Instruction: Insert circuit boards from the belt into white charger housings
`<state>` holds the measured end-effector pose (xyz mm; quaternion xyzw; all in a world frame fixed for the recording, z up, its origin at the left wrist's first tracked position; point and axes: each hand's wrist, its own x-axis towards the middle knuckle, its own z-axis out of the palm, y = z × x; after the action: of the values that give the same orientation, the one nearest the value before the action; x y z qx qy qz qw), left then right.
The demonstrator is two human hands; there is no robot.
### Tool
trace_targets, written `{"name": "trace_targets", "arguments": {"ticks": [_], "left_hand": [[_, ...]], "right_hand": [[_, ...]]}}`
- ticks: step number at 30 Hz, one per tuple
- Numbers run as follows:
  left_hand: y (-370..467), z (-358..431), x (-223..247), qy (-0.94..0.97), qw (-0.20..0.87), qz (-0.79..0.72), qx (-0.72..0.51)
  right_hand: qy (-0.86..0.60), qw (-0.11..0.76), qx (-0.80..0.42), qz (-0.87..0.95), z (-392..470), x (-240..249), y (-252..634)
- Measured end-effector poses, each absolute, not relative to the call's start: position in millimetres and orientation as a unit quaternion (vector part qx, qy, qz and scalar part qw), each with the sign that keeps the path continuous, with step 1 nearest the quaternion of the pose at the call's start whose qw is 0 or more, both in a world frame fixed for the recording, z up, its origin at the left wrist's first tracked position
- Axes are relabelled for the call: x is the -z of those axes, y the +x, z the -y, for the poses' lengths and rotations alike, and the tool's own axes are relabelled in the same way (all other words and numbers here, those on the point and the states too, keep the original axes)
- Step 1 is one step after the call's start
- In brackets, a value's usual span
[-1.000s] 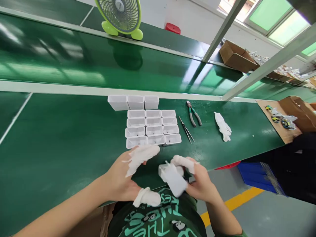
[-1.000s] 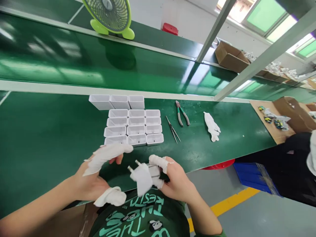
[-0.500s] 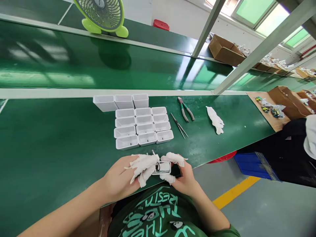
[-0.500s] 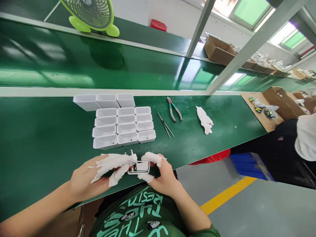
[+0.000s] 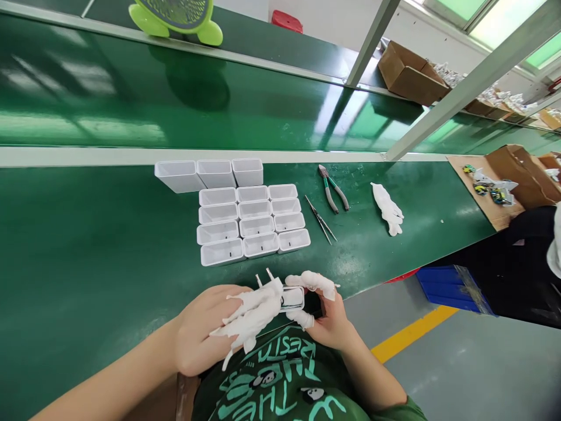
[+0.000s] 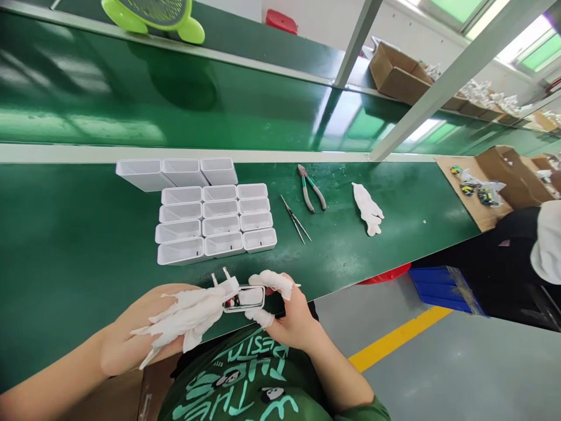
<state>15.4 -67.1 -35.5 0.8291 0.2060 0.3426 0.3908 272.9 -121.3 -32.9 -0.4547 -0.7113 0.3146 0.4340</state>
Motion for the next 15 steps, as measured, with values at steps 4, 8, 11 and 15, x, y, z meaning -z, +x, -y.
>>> {"name": "trace_targets", "arguments": {"ticks": [4, 8, 11, 15], "left_hand": [[11, 72, 34, 0.828, 0.406, -0.232, -0.308], [15, 68, 18, 0.822, 0.392, -0.194, -0.365], [18, 64, 9, 0.841, 0.376, -0.139, -0.364], [18, 67, 15, 0.83, 0.383, -0.178, -0.365]], "right_hand": [[-0.454, 0.449, -0.283, 0.716, 121, 32, 272], [-0.434, 0.46, -0.28, 0.723, 118, 28, 270], [-0.447, 0.454, -0.297, 0.712, 120, 27, 270], [-0.473, 0.45, -0.294, 0.698, 125, 29, 268]]}}
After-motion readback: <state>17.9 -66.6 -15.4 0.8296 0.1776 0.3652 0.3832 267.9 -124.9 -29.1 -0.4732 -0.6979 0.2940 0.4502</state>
